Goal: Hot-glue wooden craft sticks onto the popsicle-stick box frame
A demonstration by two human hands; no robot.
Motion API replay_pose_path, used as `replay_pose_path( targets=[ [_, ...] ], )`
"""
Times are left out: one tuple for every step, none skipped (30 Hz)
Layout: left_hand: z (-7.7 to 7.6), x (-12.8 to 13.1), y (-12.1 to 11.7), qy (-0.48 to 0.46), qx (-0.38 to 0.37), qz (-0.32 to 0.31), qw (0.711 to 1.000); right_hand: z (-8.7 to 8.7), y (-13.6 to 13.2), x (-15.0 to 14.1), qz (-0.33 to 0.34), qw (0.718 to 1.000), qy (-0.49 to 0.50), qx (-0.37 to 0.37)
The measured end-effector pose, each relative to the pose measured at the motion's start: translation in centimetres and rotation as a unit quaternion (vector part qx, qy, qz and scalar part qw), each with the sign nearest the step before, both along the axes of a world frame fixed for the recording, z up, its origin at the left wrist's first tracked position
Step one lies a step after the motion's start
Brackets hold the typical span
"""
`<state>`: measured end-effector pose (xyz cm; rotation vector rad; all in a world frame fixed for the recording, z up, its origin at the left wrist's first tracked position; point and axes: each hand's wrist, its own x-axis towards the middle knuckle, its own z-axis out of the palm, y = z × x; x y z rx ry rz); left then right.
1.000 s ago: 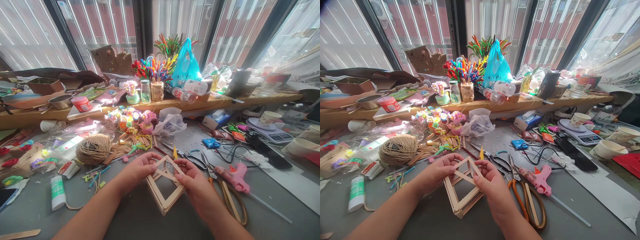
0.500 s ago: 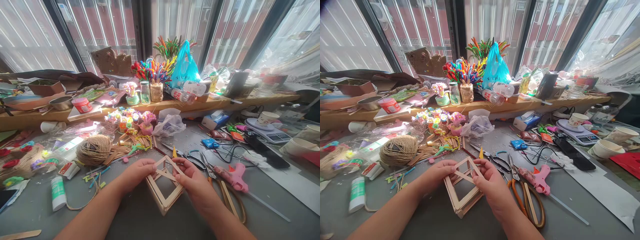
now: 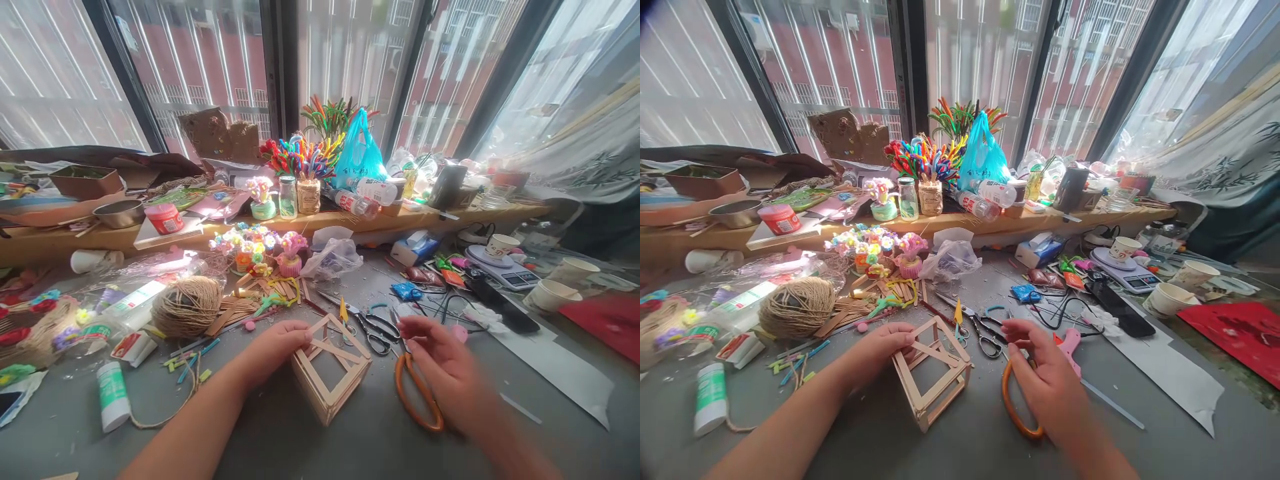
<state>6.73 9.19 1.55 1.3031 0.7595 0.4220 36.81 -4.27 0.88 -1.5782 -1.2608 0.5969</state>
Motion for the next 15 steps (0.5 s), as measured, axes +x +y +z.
replay_pose_path(
  targets=[
    [-0.1, 0.0, 0.0, 0.000, 0.001, -0.001, 1.000, -0.4, -0.4, 2.8, -0.012, 0.994, -0.112, -0.005],
    [-0.1, 0.0, 0.0, 0.000, 0.002, -0.003, 1.000, -1.0, -0.7, 5.8, -0.007, 0.974, -0.225, 0.002],
    [-0.2, -0.1, 0.0, 0.001, 0.002, -0.004, 1.000, -1.6, -0.8, 8.7, 0.013, 0.946, -0.323, 0.018],
    [-0.2, -0.1, 0.1, 0.002, 0.004, -0.005, 1.000, -2.2, -0.8, 11.3, 0.038, 0.913, -0.405, 0.024],
    [-0.3, -0.1, 0.1, 0.004, 0.005, -0.006, 1.000, -2.8, -0.8, 13.6, 0.044, 0.903, -0.428, 0.020],
    [-0.3, -0.1, 0.1, 0.005, 0.007, -0.006, 1.000, -3.2, -0.7, 15.5, 0.063, 0.892, -0.448, 0.013],
    [-0.2, -0.1, 0.1, 0.006, 0.010, -0.007, 1.000, -3.6, -0.6, 16.8, 0.104, 0.864, -0.492, 0.008],
    [-0.2, -0.1, 0.1, 0.007, 0.013, -0.008, 1.000, -3.8, -0.5, 17.6, 0.124, 0.855, -0.504, 0.004],
    [-0.2, -0.1, 0.1, 0.008, 0.016, -0.009, 1.000, -3.9, -0.4, 18.0, 0.148, 0.841, -0.520, -0.002],
    [-0.1, -0.1, 0.1, 0.009, 0.019, -0.009, 1.000, -3.8, -0.3, 18.0, 0.166, 0.832, -0.530, -0.007],
    [-0.1, -0.2, 0.1, 0.011, 0.022, -0.009, 1.000, -3.7, -0.1, 17.9, 0.181, 0.827, -0.532, -0.015],
    [0.0, -0.2, 0.1, 0.013, 0.025, -0.009, 1.000, -3.6, 0.1, 17.6, 0.195, 0.824, -0.532, -0.022],
    [0.0, -0.2, 0.1, 0.015, 0.027, -0.009, 0.999, -3.5, 0.4, 17.2, 0.206, 0.824, -0.527, -0.026],
    [0.0, -0.2, 0.1, 0.017, 0.029, -0.010, 0.999, -3.5, 0.7, 16.9, 0.213, 0.827, -0.520, -0.028],
    [0.0, -0.2, 0.1, 0.019, 0.031, -0.011, 0.999, -3.4, 1.1, 16.7, 0.217, 0.832, -0.510, -0.028]
  ],
)
